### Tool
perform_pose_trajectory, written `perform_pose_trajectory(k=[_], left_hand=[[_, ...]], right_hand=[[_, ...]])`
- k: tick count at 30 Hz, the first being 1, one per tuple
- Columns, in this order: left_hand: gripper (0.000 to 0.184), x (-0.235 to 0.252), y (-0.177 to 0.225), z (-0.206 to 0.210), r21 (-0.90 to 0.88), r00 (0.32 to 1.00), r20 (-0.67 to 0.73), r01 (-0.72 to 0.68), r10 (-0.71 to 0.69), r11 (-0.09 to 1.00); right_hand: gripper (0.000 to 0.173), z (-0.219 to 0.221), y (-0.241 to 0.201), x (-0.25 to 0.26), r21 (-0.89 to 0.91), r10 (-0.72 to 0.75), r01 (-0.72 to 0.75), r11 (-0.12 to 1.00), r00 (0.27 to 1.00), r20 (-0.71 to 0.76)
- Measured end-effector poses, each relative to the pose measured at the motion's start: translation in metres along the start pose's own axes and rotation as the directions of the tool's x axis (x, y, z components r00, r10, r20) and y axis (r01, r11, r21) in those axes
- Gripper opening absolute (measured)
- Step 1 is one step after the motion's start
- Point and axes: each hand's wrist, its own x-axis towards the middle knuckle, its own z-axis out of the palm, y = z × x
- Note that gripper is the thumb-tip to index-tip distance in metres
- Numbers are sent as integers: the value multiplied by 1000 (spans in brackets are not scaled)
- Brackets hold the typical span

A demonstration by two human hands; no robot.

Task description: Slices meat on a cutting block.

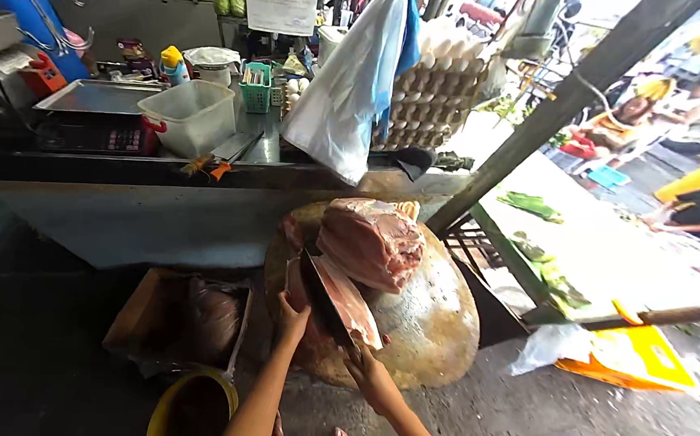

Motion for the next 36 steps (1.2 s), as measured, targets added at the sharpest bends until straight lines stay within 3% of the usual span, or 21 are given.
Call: perform_pose_trajectory(k=[3,7,11,14,17,19,20,22,24,27,28,29,30,31,32,33,34,35,36], left_hand=[[68,11,-18,-3,-113,997,42,75,-70,991],[59,10,-18,-9,-174,992,67,117,-107,978],[56,9,-17,-20,-171,989,69,138,-128,976],[64,7,-16,-17,-192,988,98,136,-119,972],[66,4,-15,-12,-158,992,78,110,-98,981],[67,7,-19,-12,-181,991,79,125,-113,975],[67,6,-21,-13,-190,990,80,133,-120,973],[66,6,-23,-13,-188,989,82,134,-120,973],[66,7,-22,-12,-182,990,81,126,-113,975],[66,9,-22,-14,-184,990,90,125,-110,975],[66,9,-23,-14,-197,990,95,125,-107,973],[66,10,-25,-14,-205,990,98,124,-106,971],[66,9,-26,-15,-212,990,98,125,-106,969],[66,10,-26,-15,-214,989,99,125,-106,969],[66,10,-26,-16,-209,989,102,124,-104,970],[66,10,-26,-18,-199,989,104,121,-102,973],[66,10,-24,-19,-190,990,105,113,-94,975],[67,10,-21,-18,-194,989,112,118,-98,974],[68,8,-21,-17,-187,988,116,125,-105,974]], right_hand=[[47,-7,11,4,94,-37,35,995,999,25],[45,-11,-23,-17,38,7,-5,999,999,-50],[46,-30,-58,-38,82,-37,44,996,996,-83],[46,-58,-89,-48,177,-118,137,975,986,-116],[48,-72,-115,-65,255,-227,312,915,923,-311],[55,-79,-129,-80,279,-336,510,814,805,-489],[58,-81,-136,-87,239,-414,631,738,702,-579],[51,-93,-152,-94,60,-577,841,537,418,-702],[37,-115,-181,-100,-129,-627,910,395,164,-761],[25,-141,-237,-106,-353,-554,903,246,-168,-815],[24,-143,-248,-106,-390,-542,897,208,-226,-809],[23,-136,-248,-102,-387,-532,899,207,-229,-816],[21,-118,-232,-93,-339,-529,900,275,-153,-835],[25,-90,-199,-80,-277,-541,861,426,-3,-841],[31,-55,-155,-66,-207,-536,745,634,230,-812],[36,-20,-113,-57,-145,-455,524,839,533,-713],[39,5,-82,-48,-111,-244,219,970,823,-512],[42,23,-60,-35,-138,-14,-29,990,954,-300],[44,35,-51,-27,-176,159,-185,967,976,-148]])
